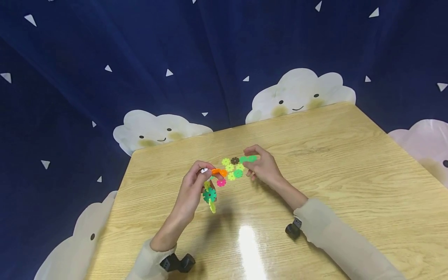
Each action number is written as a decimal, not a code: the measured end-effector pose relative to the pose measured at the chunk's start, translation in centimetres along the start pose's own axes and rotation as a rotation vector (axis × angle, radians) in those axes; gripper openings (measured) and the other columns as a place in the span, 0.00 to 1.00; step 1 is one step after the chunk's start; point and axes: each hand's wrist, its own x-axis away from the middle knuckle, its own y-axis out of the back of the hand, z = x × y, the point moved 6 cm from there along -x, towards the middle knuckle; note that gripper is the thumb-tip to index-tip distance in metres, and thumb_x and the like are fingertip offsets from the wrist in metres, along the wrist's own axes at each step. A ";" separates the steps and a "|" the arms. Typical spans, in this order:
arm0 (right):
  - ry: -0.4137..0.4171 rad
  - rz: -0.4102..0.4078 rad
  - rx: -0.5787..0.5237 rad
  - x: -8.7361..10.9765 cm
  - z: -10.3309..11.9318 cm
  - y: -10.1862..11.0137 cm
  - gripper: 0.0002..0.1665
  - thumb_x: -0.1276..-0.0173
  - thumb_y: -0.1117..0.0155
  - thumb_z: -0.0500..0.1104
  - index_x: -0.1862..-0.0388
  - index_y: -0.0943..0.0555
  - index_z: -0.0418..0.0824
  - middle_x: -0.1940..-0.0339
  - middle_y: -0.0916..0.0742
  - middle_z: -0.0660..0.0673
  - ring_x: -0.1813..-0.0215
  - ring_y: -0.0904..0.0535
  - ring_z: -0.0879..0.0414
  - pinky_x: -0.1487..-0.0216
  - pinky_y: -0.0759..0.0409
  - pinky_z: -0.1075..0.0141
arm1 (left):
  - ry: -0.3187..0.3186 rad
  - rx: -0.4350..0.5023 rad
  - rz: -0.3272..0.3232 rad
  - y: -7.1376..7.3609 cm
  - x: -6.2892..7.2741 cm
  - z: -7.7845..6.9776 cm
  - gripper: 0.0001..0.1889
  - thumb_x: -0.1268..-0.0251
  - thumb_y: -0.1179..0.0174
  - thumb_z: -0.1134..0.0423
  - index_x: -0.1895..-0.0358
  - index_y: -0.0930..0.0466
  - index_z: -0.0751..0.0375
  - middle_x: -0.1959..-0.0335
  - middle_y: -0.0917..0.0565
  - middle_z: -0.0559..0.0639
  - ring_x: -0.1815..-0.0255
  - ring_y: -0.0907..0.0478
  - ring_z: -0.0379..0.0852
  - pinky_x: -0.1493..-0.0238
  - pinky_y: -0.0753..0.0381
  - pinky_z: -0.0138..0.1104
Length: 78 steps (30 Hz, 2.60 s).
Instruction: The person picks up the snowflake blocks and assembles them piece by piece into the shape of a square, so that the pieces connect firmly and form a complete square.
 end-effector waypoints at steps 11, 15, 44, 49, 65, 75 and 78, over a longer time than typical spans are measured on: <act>-0.121 0.090 -0.003 -0.7 -2.3 -1.1 0.30 0.32 0.34 0.28 0.31 0.29 0.29 0.34 0.25 0.27 0.73 0.18 0.53 0.76 0.14 0.64 | -0.005 0.029 0.011 0.1 0.1 0.2 0.13 0.19 0.50 0.59 0.44 0.27 0.65 0.55 0.14 0.63 0.45 0.22 0.50 0.50 0.25 0.38; -0.155 0.123 0.023 -0.9 -3.1 -1.7 0.30 0.35 0.35 0.25 0.33 0.26 0.31 0.32 0.24 0.29 0.76 0.20 0.55 0.78 0.16 0.66 | -0.008 0.050 0.028 0.0 0.2 0.2 0.14 0.19 0.48 0.58 0.44 0.28 0.66 0.54 0.15 0.62 0.51 0.22 0.49 0.54 0.24 0.34; -0.066 0.173 0.311 -1.1 -2.9 -3.6 0.26 0.42 0.39 0.18 0.46 0.17 0.37 0.48 0.21 0.35 0.86 0.27 0.56 0.84 0.20 0.64 | -0.035 0.078 0.026 -0.1 0.2 0.2 0.14 0.19 0.49 0.59 0.46 0.29 0.68 0.55 0.16 0.67 0.52 0.22 0.49 0.59 0.25 0.32; -0.078 0.217 0.277 -0.5 -2.8 -3.2 0.18 0.37 0.39 0.21 0.50 0.17 0.33 0.54 0.21 0.34 0.85 0.28 0.57 0.83 0.20 0.65 | -0.042 0.081 0.022 -0.2 0.2 0.0 0.14 0.19 0.48 0.59 0.46 0.29 0.69 0.58 0.15 0.59 0.50 0.22 0.51 0.55 0.24 0.33; -0.070 0.225 0.075 2.2 1.4 -1.8 0.12 0.21 0.41 0.34 0.45 0.22 0.28 0.65 0.20 0.37 0.84 0.26 0.55 0.79 0.16 0.56 | 0.008 0.048 -0.018 -0.3 0.0 0.0 0.12 0.18 0.51 0.56 0.46 0.28 0.61 0.54 0.15 0.66 0.59 0.24 0.43 0.62 0.32 0.32; 0.026 0.201 -0.037 4.0 6.1 -1.8 0.13 0.24 0.36 0.40 0.50 0.23 0.30 0.70 0.19 0.42 0.86 0.28 0.56 0.82 0.17 0.54 | 0.026 0.062 -0.030 -0.3 0.1 0.0 0.13 0.16 0.53 0.54 0.47 0.28 0.60 0.54 0.16 0.66 0.58 0.24 0.46 0.64 0.30 0.31; 0.059 0.199 -0.080 4.7 7.3 -1.7 0.13 0.24 0.35 0.39 0.50 0.24 0.31 0.70 0.15 0.40 0.87 0.28 0.55 0.84 0.18 0.54 | 0.030 0.060 -0.032 -0.4 0.2 0.1 0.13 0.16 0.53 0.53 0.46 0.28 0.59 0.55 0.16 0.64 0.60 0.24 0.46 0.63 0.30 0.32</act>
